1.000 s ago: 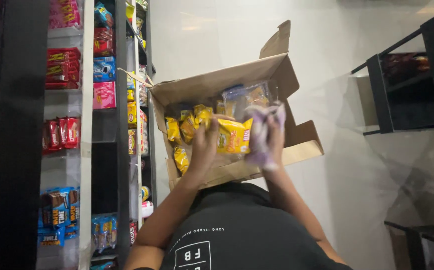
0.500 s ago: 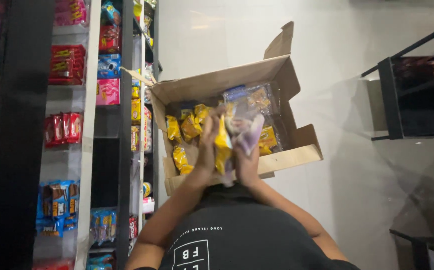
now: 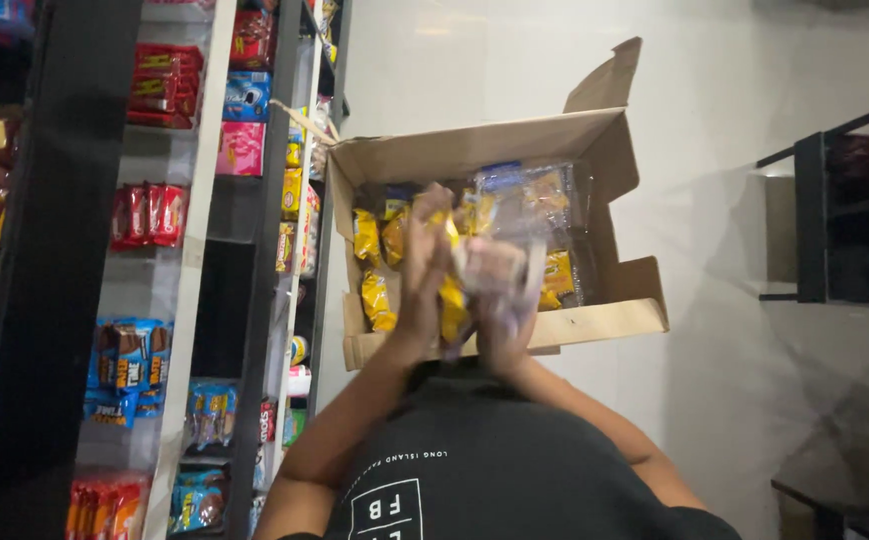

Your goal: Wiping individual snack packages with a cloth and placing them onto grocery store shelves.

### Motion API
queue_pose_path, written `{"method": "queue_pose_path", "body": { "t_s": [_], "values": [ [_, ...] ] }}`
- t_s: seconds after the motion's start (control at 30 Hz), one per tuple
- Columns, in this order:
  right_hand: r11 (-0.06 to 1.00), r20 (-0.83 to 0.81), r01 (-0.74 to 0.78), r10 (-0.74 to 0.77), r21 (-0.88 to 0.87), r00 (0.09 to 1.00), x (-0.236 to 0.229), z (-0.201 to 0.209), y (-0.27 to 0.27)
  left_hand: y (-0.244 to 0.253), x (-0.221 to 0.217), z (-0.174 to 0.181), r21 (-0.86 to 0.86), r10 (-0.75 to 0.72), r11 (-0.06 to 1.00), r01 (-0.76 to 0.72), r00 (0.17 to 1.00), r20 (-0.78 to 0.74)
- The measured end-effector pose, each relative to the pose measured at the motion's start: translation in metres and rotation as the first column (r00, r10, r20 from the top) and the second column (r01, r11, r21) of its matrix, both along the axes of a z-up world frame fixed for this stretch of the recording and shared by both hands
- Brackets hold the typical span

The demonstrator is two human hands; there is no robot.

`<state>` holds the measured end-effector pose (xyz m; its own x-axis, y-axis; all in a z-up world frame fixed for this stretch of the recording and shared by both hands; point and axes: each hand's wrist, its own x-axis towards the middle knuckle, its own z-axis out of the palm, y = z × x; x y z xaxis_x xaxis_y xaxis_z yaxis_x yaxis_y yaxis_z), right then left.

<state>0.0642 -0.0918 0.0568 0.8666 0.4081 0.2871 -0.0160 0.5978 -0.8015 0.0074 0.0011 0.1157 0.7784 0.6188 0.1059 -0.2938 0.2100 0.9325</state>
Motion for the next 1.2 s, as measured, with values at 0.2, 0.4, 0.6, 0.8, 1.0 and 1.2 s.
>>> {"method": "queue_pose_path", "body": {
  "t_s": [0.2,0.4,0.6,0.8,1.0,1.2],
  "values": [
    [0.994,0.809,-0.007,-0.081,0.105,0.582,0.008,0.001,0.023,-0.004,-0.011,-0.077,-0.661,-0.117,0.750,0.034,0.990,-0.081],
    [0.849,0.390,0.412,-0.274,-0.330,0.879,0.009,-0.052,0.026,-0.004,-0.032,-0.020,-0.185,-0.106,0.979,0.081,0.985,-0.133],
    [0.974,0.629,0.073,0.079,-0.213,0.773,-0.014,-0.027,0.007,0.024,-0.033,-0.037,-0.030,0.014,0.999,-0.015,0.999,-0.031],
    [0.904,0.751,0.276,0.070,-0.326,0.657,-0.010,-0.032,0.020,0.019,-0.056,-0.079,-0.549,-0.324,0.765,0.336,0.938,0.121],
    [0.934,0.356,0.052,0.083,-0.354,0.931,-0.006,-0.015,0.048,0.039,-0.052,-0.062,-0.210,-0.148,0.970,0.125,0.984,-0.097],
    [0.835,0.566,-0.018,0.388,-0.549,0.728,-0.029,-0.028,0.029,0.070,-0.040,-0.096,-0.572,0.069,0.789,0.224,0.893,0.445]
  ]
}}
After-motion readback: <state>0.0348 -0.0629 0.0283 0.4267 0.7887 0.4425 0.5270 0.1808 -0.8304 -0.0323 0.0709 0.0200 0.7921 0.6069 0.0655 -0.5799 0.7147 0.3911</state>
